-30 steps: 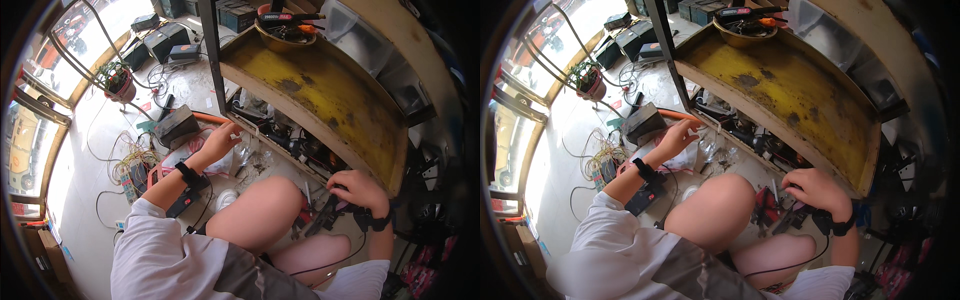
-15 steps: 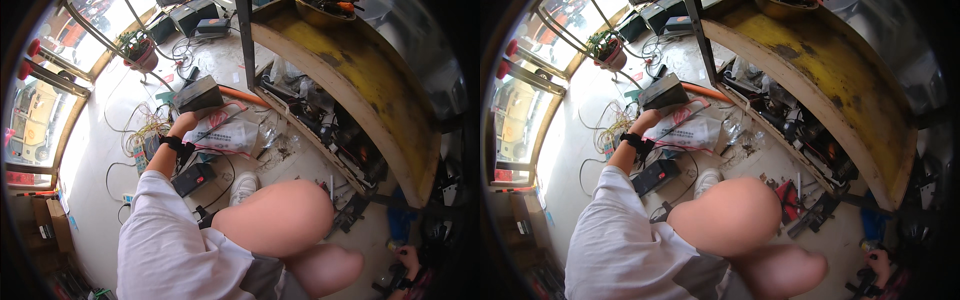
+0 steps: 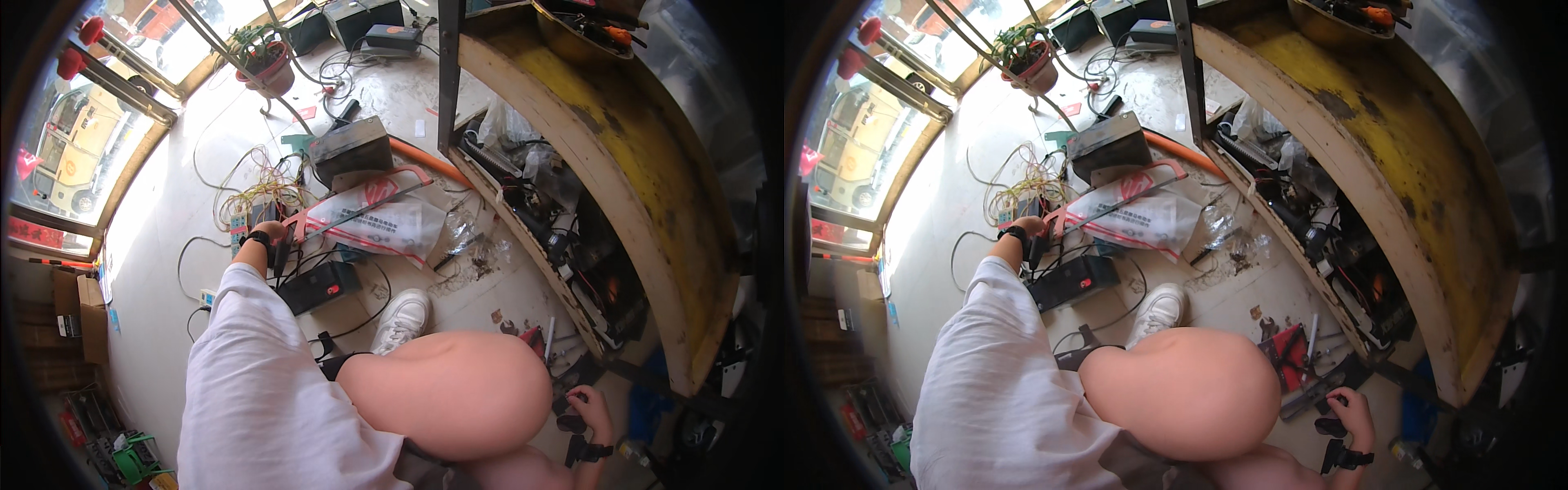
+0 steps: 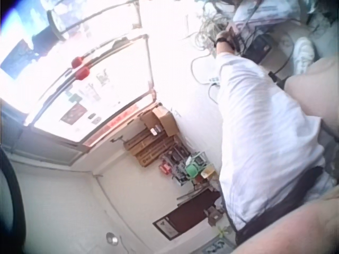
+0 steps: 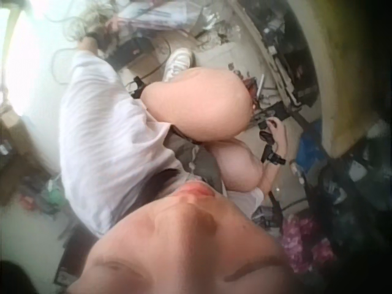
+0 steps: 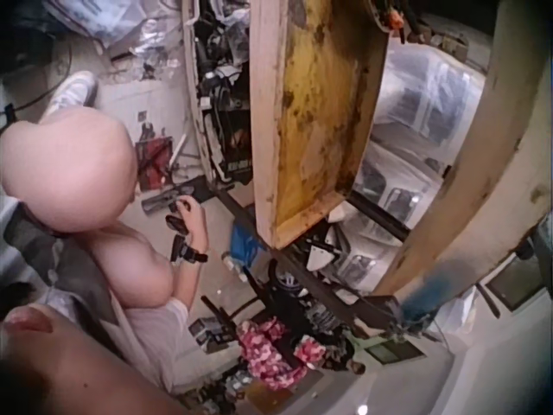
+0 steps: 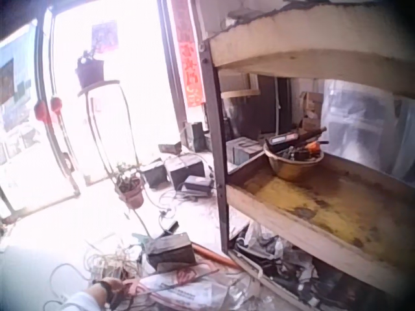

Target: Cleaning and repairing components of an electric scooter using various tools and a manual.

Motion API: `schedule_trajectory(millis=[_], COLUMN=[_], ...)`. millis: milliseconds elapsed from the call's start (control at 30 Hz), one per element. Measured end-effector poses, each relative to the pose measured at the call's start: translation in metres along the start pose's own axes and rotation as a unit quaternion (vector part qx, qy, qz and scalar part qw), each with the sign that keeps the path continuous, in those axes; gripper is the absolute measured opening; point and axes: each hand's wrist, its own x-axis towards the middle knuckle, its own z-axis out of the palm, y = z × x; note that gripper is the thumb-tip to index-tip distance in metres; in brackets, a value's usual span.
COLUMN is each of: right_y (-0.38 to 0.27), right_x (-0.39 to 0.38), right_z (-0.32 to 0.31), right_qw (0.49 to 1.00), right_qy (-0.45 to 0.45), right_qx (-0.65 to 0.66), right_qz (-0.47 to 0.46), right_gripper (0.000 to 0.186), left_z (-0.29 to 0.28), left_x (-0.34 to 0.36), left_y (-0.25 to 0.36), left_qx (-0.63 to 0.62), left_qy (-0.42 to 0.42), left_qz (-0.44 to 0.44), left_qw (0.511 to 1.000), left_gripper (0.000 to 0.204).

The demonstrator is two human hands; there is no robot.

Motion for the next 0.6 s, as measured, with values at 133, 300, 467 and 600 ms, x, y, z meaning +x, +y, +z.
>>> schedule_trajectory(millis=[133, 300, 467, 600], right_y=[-0.002, 0.02, 0.019, 0.014], right_x=[0.011, 0.007, -0.001, 0.023], right_z=[0.004, 0.01, 0.011, 0.018], right_qw=[0.999, 0.998, 0.999, 0.996], right_qy=[0.011, 0.02, 0.025, 0.031], right_qx=[-0.002, -0.011, -0.019, -0.013], right_qz=[-0.047, -0.055, -0.029, -0.078], right_gripper=[0.015, 0.016, 0.016, 0.018], left_z=[0.005, 0.013, -0.011, -0.022], left_x=[-0.006, -0.022, -0.133, -0.157], left_y=[-0.016, -0.035, 0.023, 0.028], left_qx=[-0.102, -0.228, -0.43, -0.622], left_qy=[0.019, 0.044, -0.014, -0.036], left_qz=[-0.008, -0.013, 0.034, 0.002], left_qw=[0.995, 0.973, 0.902, 0.782], left_gripper=[0.041, 0.044, 0.046, 0.02])
